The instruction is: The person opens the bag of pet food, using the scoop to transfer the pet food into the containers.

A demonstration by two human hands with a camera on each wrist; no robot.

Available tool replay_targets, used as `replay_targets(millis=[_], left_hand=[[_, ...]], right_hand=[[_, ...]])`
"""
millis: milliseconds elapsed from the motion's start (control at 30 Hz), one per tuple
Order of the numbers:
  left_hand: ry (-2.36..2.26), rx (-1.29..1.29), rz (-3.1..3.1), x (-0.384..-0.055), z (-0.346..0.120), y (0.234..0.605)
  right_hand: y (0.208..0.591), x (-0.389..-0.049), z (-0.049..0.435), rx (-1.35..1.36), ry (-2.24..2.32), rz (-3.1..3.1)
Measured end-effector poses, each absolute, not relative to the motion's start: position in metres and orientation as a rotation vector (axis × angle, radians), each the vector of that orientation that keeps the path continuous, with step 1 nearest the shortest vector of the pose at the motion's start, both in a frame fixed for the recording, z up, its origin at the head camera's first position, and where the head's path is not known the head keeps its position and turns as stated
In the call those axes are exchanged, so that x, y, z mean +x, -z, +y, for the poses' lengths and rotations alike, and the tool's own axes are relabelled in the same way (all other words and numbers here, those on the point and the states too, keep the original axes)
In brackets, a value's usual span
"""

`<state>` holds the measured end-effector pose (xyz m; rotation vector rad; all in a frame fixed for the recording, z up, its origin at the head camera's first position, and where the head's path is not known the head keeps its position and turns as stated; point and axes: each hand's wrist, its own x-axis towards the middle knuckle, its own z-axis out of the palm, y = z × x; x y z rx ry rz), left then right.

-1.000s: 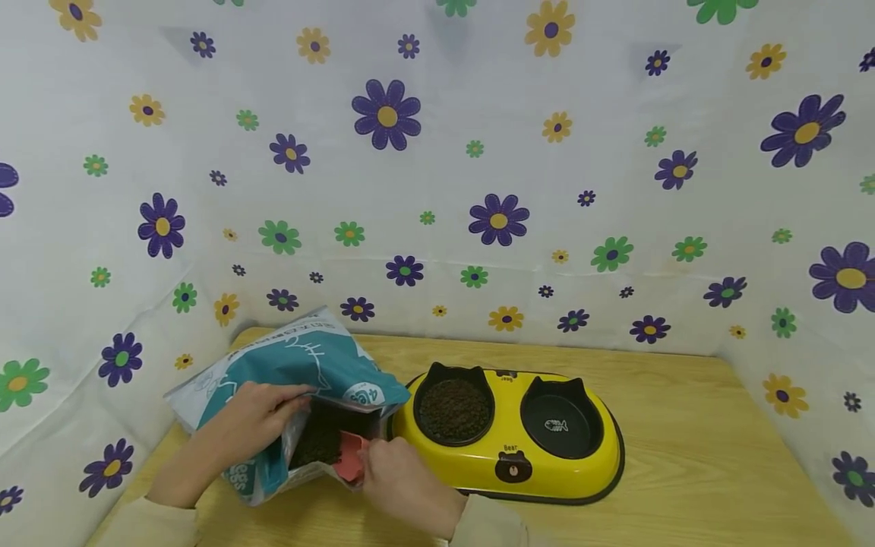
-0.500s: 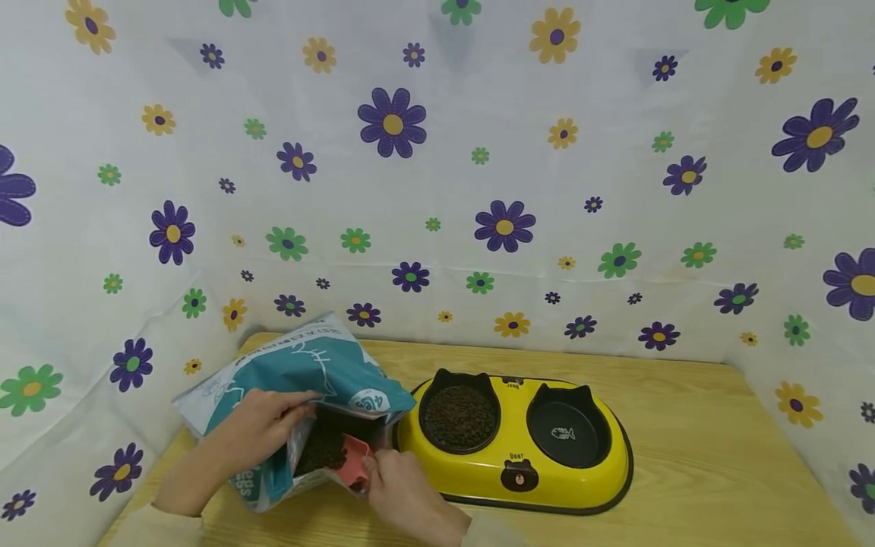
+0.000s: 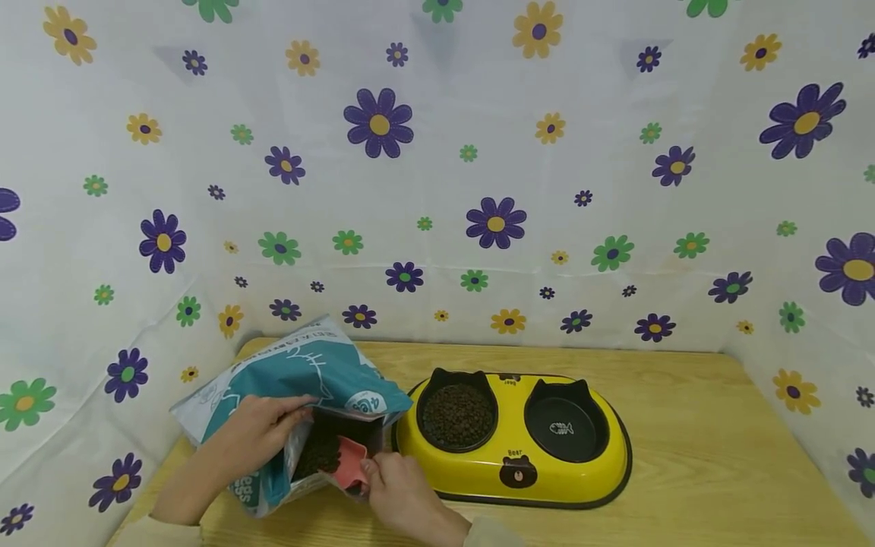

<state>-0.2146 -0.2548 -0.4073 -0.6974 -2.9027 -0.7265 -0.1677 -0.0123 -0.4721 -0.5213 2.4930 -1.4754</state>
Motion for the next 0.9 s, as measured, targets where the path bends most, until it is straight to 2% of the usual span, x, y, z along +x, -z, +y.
replay_targets(millis=[500,767,900], left_hand=[[0.717,-0.701,-2.862,-0.2101,-0.2541,0.4078],[0.733,-0.713,-2.857,-0.2103,-0.2539,0.4089],[0.723,-0.732,-2.839,-0.2122,-0.2533,0.4086]], right_hand=[[0.4761,-0.1641,-0.0085,-0.483,1.596,2.387],[0.4779,-0.1613,-0.0149,-0.604,1.169,2.677],[0.4760,-0.1627,-0.0155,-0.640,1.245,2.656]])
